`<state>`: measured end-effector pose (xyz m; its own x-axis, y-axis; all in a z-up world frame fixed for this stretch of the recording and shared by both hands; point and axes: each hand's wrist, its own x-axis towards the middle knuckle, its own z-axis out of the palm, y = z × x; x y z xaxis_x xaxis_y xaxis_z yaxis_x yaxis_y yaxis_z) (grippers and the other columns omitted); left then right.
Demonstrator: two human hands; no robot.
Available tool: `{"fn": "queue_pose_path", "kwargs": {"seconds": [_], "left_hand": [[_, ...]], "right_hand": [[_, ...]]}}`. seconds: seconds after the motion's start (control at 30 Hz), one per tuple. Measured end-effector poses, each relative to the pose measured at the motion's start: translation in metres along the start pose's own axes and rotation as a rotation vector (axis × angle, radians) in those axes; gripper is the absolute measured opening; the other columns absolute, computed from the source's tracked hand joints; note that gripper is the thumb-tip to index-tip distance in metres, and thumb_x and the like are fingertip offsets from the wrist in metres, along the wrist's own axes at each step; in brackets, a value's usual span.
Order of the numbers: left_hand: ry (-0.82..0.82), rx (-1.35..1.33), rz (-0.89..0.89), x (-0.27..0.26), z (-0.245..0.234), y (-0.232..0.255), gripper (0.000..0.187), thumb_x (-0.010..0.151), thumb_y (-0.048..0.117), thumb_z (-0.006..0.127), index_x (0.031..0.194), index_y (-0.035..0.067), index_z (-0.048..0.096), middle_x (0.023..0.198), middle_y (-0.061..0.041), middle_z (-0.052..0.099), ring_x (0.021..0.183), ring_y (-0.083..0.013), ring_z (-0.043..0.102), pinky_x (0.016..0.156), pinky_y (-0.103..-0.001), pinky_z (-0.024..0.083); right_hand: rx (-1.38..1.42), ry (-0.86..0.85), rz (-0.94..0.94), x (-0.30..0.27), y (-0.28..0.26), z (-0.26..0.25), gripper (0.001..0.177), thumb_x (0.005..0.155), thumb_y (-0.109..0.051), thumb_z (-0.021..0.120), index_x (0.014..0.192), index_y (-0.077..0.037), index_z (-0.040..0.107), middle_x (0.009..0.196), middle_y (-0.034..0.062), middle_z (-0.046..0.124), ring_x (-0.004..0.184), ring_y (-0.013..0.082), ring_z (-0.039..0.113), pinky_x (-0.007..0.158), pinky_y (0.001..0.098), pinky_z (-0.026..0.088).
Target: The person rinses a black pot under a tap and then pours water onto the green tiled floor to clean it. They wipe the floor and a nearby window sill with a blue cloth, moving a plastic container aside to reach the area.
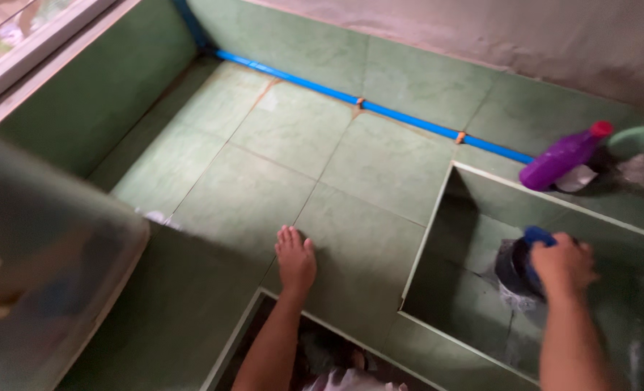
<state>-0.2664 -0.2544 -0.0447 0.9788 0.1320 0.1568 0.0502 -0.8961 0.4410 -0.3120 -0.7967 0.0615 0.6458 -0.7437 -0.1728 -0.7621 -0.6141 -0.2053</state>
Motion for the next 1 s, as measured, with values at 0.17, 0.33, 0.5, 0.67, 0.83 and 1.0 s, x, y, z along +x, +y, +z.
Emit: {"fn": "queue_pose_path", "kwargs": {"seconds": [0.17, 0.33, 0.5, 0.67, 0.83, 1.0], "left_hand": [[0.058, -0.118, -0.147, 0.003, -0.011, 0.003, 0.059, 0.106, 0.035, 0.042, 0.151, -0.004, 0.04, 0.161, -0.029, 0.032, 0.15, -0.0453, 0.026, 0.121, -0.058, 0.02], [0.234, -0.222, -0.324, 0.004, -0.053, -0.027, 0.049, 0.109, 0.032, 0.041, 0.144, 0.001, 0.054, 0.16, -0.029, 0.032, 0.15, -0.0474, 0.025, 0.121, -0.06, 0.02], [0.503, -0.179, -0.467, -0.017, -0.099, -0.082, 0.038, 0.104, 0.033, 0.051, 0.113, 0.003, 0.074, 0.156, -0.033, 0.04, 0.145, -0.0497, 0.035, 0.119, -0.057, 0.029], [0.975, -0.123, -0.678, -0.061, -0.146, -0.186, 0.037, 0.103, 0.033, 0.058, 0.097, -0.002, 0.065, 0.131, -0.033, 0.059, 0.133, -0.0446, 0.052, 0.131, -0.053, 0.028], [1.58, -0.329, -0.777, -0.142, -0.248, -0.26, 0.082, 0.106, 0.051, 0.061, 0.156, -0.006, 0.03, 0.16, -0.023, 0.029, 0.147, -0.0356, 0.03, 0.125, -0.048, 0.022], [1.409, -0.284, -0.6, -0.201, -0.359, -0.313, 0.111, 0.096, 0.073, 0.055, 0.165, -0.003, 0.014, 0.175, -0.019, 0.013, 0.162, -0.0328, 0.015, 0.132, -0.045, 0.013]], "right_hand": [[-0.092, -0.044, -0.142, 0.021, -0.021, 0.04, 0.057, 0.084, -0.035, 0.07, 0.139, -0.021, 0.065, 0.146, 0.0246, 0.053, 0.132, 0.0481, 0.05, 0.107, 0.0632, 0.039], [-0.105, -0.223, -0.689, -0.069, -0.166, 0.109, 0.053, 0.082, -0.045, 0.077, 0.129, -0.022, 0.069, 0.137, 0.0139, 0.059, 0.131, 0.0359, 0.052, 0.103, 0.0666, 0.035], [-0.341, -0.392, -1.323, -0.236, -0.302, 0.118, 0.064, 0.089, -0.063, 0.062, 0.144, -0.032, 0.053, 0.165, 0.0131, 0.027, 0.151, 0.0355, 0.029, 0.114, 0.0623, 0.032], [-0.07, -0.564, -1.581, -0.349, -0.409, 0.127, 0.071, 0.094, -0.067, 0.057, 0.153, -0.03, 0.044, 0.168, 0.0194, 0.017, 0.153, 0.0424, 0.022, 0.117, 0.0602, 0.027], [0.604, -0.954, -1.452, -0.419, -0.525, 0.139, 0.073, 0.098, -0.06, 0.047, 0.158, -0.018, 0.039, 0.161, 0.0199, 0.039, 0.149, 0.0358, 0.04, 0.119, 0.0436, 0.034], [1.019, -1.084, -1.216, -0.471, -0.617, 0.13, 0.074, 0.103, -0.06, 0.035, 0.159, -0.011, 0.032, 0.161, 0.0169, 0.042, 0.149, 0.0289, 0.041, 0.12, 0.0382, 0.03]]}}
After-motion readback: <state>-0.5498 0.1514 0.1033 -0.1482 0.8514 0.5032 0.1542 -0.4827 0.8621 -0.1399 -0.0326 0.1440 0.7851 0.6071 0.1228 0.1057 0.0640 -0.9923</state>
